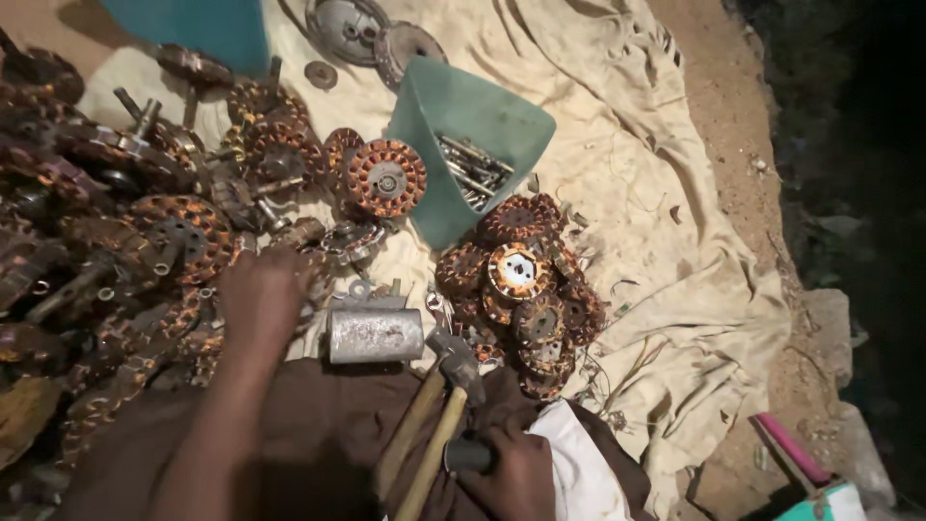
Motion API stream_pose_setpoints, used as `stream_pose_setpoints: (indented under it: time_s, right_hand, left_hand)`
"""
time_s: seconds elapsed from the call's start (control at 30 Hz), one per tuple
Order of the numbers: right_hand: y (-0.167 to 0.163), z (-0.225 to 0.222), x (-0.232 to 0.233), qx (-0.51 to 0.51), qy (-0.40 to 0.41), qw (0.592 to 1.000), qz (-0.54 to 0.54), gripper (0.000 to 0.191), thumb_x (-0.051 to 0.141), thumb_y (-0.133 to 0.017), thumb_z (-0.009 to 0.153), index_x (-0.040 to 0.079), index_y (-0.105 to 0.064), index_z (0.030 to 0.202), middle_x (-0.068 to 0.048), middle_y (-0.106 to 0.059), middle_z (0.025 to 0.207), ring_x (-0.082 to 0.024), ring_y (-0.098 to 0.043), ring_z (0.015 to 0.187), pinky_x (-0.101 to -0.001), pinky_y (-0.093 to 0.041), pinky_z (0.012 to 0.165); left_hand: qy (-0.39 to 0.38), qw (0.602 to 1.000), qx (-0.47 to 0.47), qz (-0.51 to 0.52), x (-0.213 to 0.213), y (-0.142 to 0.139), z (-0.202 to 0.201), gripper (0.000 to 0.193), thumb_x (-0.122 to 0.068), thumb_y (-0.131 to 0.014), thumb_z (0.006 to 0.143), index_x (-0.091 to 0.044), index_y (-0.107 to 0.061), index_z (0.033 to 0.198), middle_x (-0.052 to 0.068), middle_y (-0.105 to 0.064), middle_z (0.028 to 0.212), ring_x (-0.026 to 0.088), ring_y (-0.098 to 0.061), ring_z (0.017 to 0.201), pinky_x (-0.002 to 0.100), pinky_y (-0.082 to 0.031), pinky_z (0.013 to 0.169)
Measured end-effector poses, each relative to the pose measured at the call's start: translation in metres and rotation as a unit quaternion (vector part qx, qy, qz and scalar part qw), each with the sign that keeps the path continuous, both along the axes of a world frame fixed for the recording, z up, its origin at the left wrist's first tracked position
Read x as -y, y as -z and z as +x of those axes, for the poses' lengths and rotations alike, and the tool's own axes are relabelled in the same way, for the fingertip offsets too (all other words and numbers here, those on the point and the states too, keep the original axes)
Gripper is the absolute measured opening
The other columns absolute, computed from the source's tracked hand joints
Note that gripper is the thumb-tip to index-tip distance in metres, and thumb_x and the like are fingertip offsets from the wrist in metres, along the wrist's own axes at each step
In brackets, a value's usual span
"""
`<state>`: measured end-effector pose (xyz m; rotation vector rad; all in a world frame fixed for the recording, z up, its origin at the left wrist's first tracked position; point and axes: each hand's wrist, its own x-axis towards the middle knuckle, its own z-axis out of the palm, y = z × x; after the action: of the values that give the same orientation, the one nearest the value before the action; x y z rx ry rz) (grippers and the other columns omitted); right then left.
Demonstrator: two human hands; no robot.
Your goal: The person sits on the ground among a pile of copper motor rotors and hammers a punch into each rotor hub, then uses a cylindrical metal driver to press and work the rotor parts apart by hand, setting rotors back on the cloth as they go.
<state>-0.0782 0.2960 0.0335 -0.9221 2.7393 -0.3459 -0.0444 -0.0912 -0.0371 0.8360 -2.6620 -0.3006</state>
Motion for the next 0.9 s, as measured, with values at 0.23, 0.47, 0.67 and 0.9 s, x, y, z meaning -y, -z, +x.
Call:
stream_pose_setpoints:
  time_s: [0.23,0.47,0.67,0.9]
  right_hand:
    - [0.010,0.001,-0.010,0.058,0.041,0.997,-0.014,0.048,0.045,-0.095,0.065,0.013,-0.080,0.098,-0.013,-0.077,0.082,-0.033,-0.074,0.076,-0.0431,-0.058,0.070]
    - [0.019,-0.006,-0.026,0.326,0.215,0.864,-0.318,0.060,0.037,-0.081,0.081,-0.001,-0.070,0.126,-0.012,-0.076,0.110,-0.017,-0.068,0.098,-0.0309,-0.053,0.089]
    - [0.010,0.030,0.032,0.381,0.189,0.849,-0.314,0.066,0.030,-0.079,0.085,0.000,-0.055,0.140,-0.006,-0.071,0.120,-0.014,-0.065,0.107,-0.0276,-0.050,0.094]
    - [-0.007,0.017,0.099,0.407,0.170,0.804,-0.400,0.055,0.028,-0.075,0.095,0.001,-0.061,0.141,-0.002,-0.064,0.097,-0.006,-0.053,0.077,-0.0225,-0.043,0.064]
  left_hand:
    - [-0.037,0.954,-0.290,0.067,-0.058,-0.057,0.023,0.028,-0.009,-0.076,0.092,0.002,-0.066,0.116,0.021,-0.068,0.109,0.042,-0.065,0.102,0.050,-0.054,0.086]
    - [-0.132,0.676,-0.469,0.554,-0.070,-0.031,0.044,0.022,-0.014,-0.067,0.101,0.001,-0.060,0.115,0.005,-0.061,0.102,0.014,-0.066,0.082,0.037,-0.069,0.066]
    - [-0.080,0.660,-0.466,0.584,-0.079,-0.022,0.034,0.025,-0.011,-0.068,0.094,0.000,-0.059,0.114,0.003,-0.063,0.106,0.012,-0.068,0.086,0.036,-0.067,0.068]
    - [0.085,0.813,-0.398,0.416,-0.080,-0.071,0.051,0.029,-0.003,-0.080,0.084,0.001,-0.068,0.110,0.009,-0.069,0.110,0.019,-0.067,0.103,0.030,-0.057,0.086]
